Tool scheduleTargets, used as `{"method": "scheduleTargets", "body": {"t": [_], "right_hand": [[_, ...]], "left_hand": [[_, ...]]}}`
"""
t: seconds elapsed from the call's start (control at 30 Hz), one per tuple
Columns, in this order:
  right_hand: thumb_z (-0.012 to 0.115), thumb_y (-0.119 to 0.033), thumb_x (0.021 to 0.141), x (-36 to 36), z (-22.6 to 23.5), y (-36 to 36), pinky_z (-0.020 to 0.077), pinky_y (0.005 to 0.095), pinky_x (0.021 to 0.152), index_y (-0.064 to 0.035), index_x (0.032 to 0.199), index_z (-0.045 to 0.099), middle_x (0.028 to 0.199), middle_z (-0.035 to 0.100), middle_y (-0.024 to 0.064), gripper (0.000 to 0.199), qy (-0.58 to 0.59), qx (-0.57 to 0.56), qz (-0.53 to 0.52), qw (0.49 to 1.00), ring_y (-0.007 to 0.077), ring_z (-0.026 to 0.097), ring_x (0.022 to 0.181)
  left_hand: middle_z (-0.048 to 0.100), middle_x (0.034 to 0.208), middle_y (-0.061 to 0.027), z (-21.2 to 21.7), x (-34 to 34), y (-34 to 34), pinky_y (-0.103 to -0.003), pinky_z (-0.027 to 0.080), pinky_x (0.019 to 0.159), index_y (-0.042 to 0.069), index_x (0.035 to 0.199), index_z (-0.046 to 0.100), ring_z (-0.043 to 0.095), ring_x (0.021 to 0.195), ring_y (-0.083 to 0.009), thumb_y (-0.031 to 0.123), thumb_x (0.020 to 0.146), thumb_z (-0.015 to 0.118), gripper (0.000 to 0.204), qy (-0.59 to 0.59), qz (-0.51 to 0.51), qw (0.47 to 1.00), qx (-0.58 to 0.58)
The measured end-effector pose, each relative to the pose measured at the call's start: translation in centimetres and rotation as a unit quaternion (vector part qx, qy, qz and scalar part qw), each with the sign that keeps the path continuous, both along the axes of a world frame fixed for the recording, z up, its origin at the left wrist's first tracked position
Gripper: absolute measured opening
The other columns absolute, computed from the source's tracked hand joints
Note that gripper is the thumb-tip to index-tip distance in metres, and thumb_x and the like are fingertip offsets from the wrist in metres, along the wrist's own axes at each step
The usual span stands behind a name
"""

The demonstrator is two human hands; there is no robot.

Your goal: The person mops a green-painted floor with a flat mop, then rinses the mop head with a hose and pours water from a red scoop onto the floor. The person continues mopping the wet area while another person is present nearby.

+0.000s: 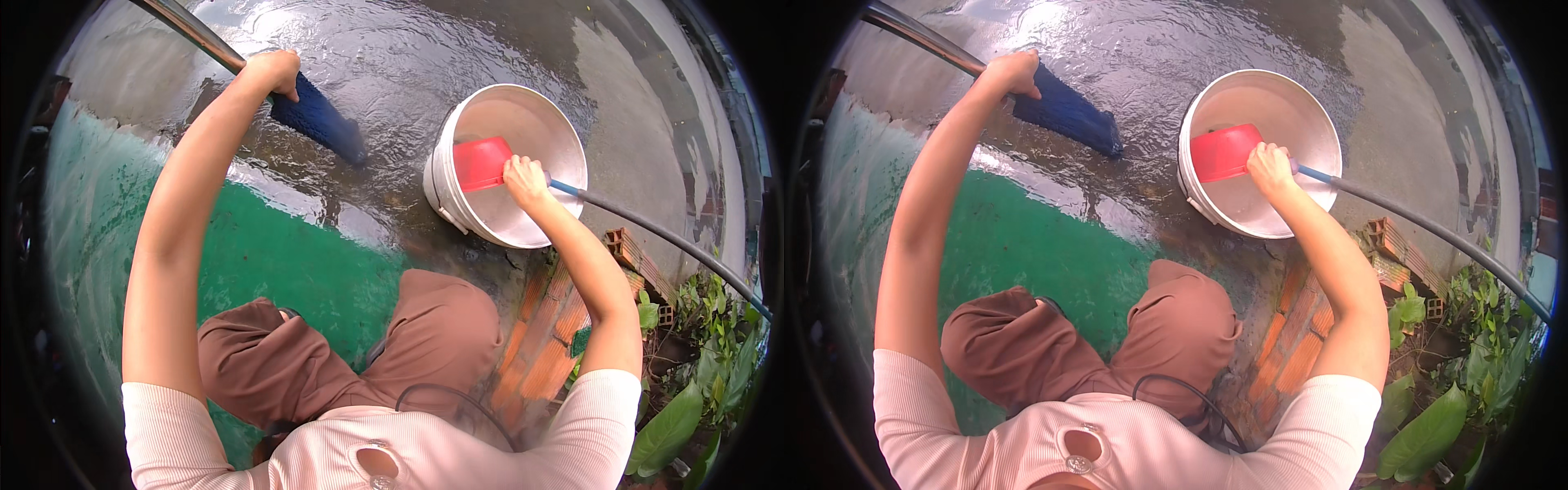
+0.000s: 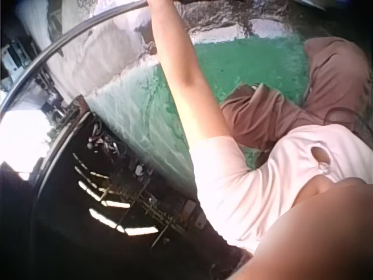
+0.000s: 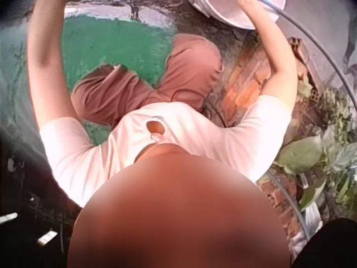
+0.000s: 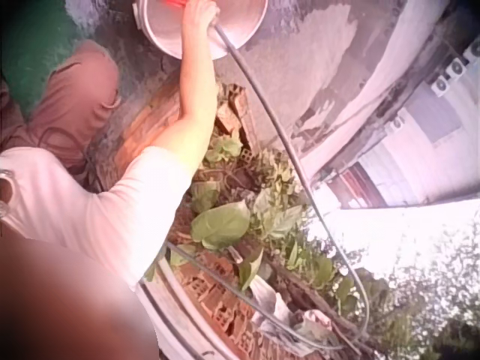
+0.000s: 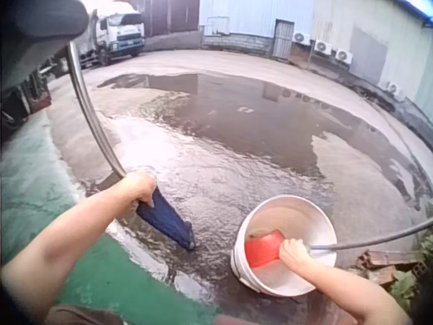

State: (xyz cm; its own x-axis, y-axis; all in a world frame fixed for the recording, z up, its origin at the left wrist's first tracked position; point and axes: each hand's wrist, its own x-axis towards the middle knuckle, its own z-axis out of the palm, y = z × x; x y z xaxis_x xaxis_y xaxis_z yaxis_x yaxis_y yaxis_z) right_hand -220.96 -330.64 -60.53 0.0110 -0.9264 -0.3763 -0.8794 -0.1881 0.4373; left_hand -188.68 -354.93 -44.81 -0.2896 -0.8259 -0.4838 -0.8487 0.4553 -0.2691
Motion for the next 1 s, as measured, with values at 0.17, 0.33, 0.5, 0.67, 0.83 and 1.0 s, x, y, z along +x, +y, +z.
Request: {"method": "scheduleTargets", "body": {"t": [0.17, 0.33, 0.5, 0.67, 0.83, 1.0], "right_hand": [[0.057, -0.015, 0.076, 0.1, -6.8, -0.5, 0.0488, 0.0418, 0.064, -0.0042, 0.098, 0.061, 0.091, 0.054, 0.0103, 0.025, 0.055, 0.035, 0.045, 0.997, 0.0250, 0.057, 0.086], [0.055, -0.015, 0.074, 2.1, -4.6, -0.7, 0.0506, 0.0391, 0.074, -0.0031, 0.096, 0.064, 0.099, 0.061, 0.0190, 0.027, -0.179, 0.229, -0.194, 0.937, 0.0285, 0.062, 0.089], [0.055, -0.019, 0.075, 0.0, -3.1, 0.0, 0.0495, 0.0351, 0.058, 0.0028, 0.088, 0.064, 0.078, 0.063, 0.0164, 0.027, -0.313, 0.236, -0.346, 0.852, 0.0243, 0.062, 0.065], [0.058, -0.028, 0.081, -2.9, 1.8, 2.0, 0.0404, 0.0268, 0.042, 0.0010, 0.080, 0.062, 0.060, 0.053, 0.0048, 0.029, -0.529, 0.184, -0.474, 0.680, 0.0121, 0.050, 0.048], [0.052, -0.031, 0.088, -1.9, 12.7, 4.6, 0.0399, 0.0213, 0.040, -0.0023, 0.086, 0.058, 0.064, 0.052, 0.0012, 0.029, -0.602, 0.113, -0.513, 0.602, 0.0073, 0.049, 0.047], [0.047, -0.031, 0.090, 1.7, 22.0, 4.5, 0.0402, 0.0188, 0.041, -0.0021, 0.086, 0.054, 0.065, 0.052, 0.0004, 0.030, -0.580, 0.025, -0.464, 0.669, 0.0051, 0.048, 0.048]], "left_hand": [[0.059, 0.110, -0.0114, -2.6, -0.9, -0.8, -0.040, 0.048, 0.080, 0.001, 0.117, 0.043, 0.058, 0.101, -0.0291, 0.025, 0.060, 0.080, 0.072, -0.027, -0.068, 0.996, -0.052], [0.059, 0.105, -0.0182, -2.9, -1.4, -0.1, -0.039, 0.047, 0.082, 0.000, 0.115, 0.038, 0.057, 0.098, -0.0337, 0.026, 0.060, 0.079, 0.074, -0.026, -0.085, 0.994, -0.057], [0.058, 0.110, -0.0158, -1.9, -1.0, 1.1, -0.041, 0.046, 0.084, 0.002, 0.126, 0.028, 0.056, 0.102, -0.0323, 0.034, 0.058, 0.081, 0.092, -0.048, -0.042, 0.997, -0.041], [0.056, 0.113, -0.0161, -2.1, 3.0, 1.4, -0.041, 0.046, 0.084, 0.006, 0.138, 0.008, 0.056, 0.102, -0.0317, 0.042, 0.057, 0.080, 0.114, -0.055, 0.008, 0.998, 0.000], [0.057, 0.107, -0.0210, -2.3, 7.4, 2.3, -0.040, 0.051, 0.069, 0.012, 0.140, -0.006, 0.063, 0.075, -0.0302, 0.039, 0.057, 0.081, 0.123, 0.022, 0.113, 0.990, 0.080], [0.056, 0.105, -0.0259, -5.4, 13.6, 1.1, -0.041, 0.048, 0.079, 0.015, 0.139, -0.011, 0.060, 0.089, -0.0358, 0.034, 0.061, 0.079, 0.121, 0.118, 0.058, 0.990, 0.043]]}}
